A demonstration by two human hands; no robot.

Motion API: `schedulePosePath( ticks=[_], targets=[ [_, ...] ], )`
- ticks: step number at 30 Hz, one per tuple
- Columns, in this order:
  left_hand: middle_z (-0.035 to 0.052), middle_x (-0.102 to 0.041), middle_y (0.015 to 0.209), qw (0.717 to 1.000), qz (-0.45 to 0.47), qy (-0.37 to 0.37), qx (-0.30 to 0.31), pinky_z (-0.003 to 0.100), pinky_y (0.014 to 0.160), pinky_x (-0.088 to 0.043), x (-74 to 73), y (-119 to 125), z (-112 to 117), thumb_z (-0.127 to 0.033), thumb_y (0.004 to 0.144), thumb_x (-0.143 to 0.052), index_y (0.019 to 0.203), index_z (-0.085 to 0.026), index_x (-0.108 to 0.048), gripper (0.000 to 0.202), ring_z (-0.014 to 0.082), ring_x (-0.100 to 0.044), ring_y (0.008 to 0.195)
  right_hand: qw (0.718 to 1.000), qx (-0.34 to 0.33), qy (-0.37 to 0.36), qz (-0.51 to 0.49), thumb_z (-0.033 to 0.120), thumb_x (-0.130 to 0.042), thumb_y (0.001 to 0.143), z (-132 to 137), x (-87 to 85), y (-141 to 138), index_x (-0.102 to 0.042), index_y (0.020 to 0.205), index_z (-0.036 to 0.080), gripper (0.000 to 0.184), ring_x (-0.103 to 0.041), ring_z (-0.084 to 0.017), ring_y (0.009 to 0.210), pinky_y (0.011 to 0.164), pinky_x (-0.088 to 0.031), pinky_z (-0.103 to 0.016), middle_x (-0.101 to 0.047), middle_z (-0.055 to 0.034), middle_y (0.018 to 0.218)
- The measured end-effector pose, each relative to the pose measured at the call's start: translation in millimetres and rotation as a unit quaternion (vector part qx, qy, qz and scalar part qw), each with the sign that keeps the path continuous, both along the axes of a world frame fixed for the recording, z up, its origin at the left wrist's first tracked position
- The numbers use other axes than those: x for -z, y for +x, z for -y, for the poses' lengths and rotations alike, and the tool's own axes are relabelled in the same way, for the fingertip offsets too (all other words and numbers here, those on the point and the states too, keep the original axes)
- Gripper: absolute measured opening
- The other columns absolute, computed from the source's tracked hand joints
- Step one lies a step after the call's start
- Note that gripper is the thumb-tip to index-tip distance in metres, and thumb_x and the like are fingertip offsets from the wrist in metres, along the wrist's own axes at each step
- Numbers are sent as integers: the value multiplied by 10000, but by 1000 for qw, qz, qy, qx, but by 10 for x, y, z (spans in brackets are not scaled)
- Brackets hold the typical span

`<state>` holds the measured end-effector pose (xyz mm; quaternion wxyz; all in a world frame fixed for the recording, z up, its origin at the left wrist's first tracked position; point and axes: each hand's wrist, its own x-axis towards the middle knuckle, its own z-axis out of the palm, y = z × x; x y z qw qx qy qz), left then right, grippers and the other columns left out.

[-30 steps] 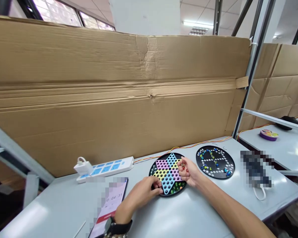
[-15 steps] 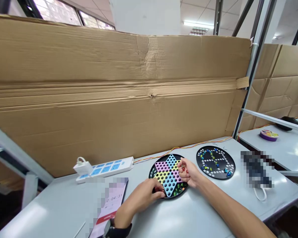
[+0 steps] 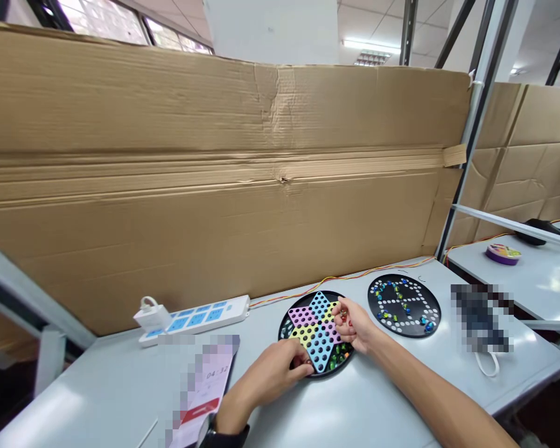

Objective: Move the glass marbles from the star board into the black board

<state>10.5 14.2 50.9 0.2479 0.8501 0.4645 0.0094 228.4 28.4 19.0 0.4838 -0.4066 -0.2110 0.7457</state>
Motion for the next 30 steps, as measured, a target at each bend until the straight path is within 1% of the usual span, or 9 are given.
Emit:
schedulePosePath(
  ticks=[3,6,10,14,20,23,25,28,30],
  targets=[
    [11,-748,899,1000,2,-3,-17,271,712,-427,28,5,3,-376,818,-597,842,-229,-733,201,190,-645,805,1000,-1,-1,7,352,-336,1060,6,-11,-5,-526,752,169,405,-169,-14,326,374,-42,-166,-426,81,506],
    [7,-751,831,999,7,-8,-33,265,678,-416,56,43,-2,-371,802,-618,801,-215,-725,189,180,-637,760,1000,0,0,11,353,-342,1057,9,-12,-5,-526,751,170,401,-171,-12,325,380,-38,-167,-425,84,504],
    [-9,-705,703,1000,16,-15,-17,257,607,-373,61,95,-10,-331,796,-601,687,-195,-683,192,147,-574,651,1000,-7,11,6,395,-413,1030,3,22,9,-530,761,173,369,-172,-9,337,391,-35,-173,-443,84,517],
    [-26,-666,661,999,31,-23,-1,247,597,-362,56,76,-8,-304,806,-576,673,-193,-683,203,130,-538,623,1000,-14,18,3,439,-475,999,-19,81,20,-528,770,180,350,-167,-10,349,400,-31,-180,-451,83,525],
    [5,-683,758,997,76,-17,-11,249,628,-414,-18,-32,-51,-402,852,-590,739,-196,-710,264,155,-573,676,999,-20,23,15,484,-512,984,-14,63,29,-529,773,180,370,-157,-8,356,406,-31,-179,-445,87,524],
    [15,-690,816,990,131,40,-27,265,680,-450,-112,-44,-73,-474,896,-569,755,-212,-707,328,167,-581,721,998,-63,24,-5,500,-499,1000,19,1,26,-549,784,172,396,-153,-11,358,399,-41,-172,-452,83,518],
    [16,-690,822,981,172,83,-39,277,702,-463,-151,-15,-70,-514,923,-541,776,-222,-707,367,175,-581,742,993,-115,20,-21,504,-428,1032,49,-34,1,-570,791,164,441,-147,-19,350,384,-53,-163,-459,74,505],
    [28,-694,839,967,214,126,-60,294,723,-484,-134,85,-38,-543,942,-507,845,-233,-718,387,187,-587,761,977,-210,13,-33,521,-300,1063,98,-55,-75,-579,780,165,534,-146,-29,331,355,-90,-149,-479,57,505],
    [42,-707,886,963,221,141,-64,312,773,-503,-84,171,-6,-516,951,-496,907,-245,-724,357,204,-609,811,964,-261,4,-42,586,-295,1049,128,-50,-133,-544,739,179,569,-162,-32,328,341,-117,-145,-502,44,525]
  ],
)
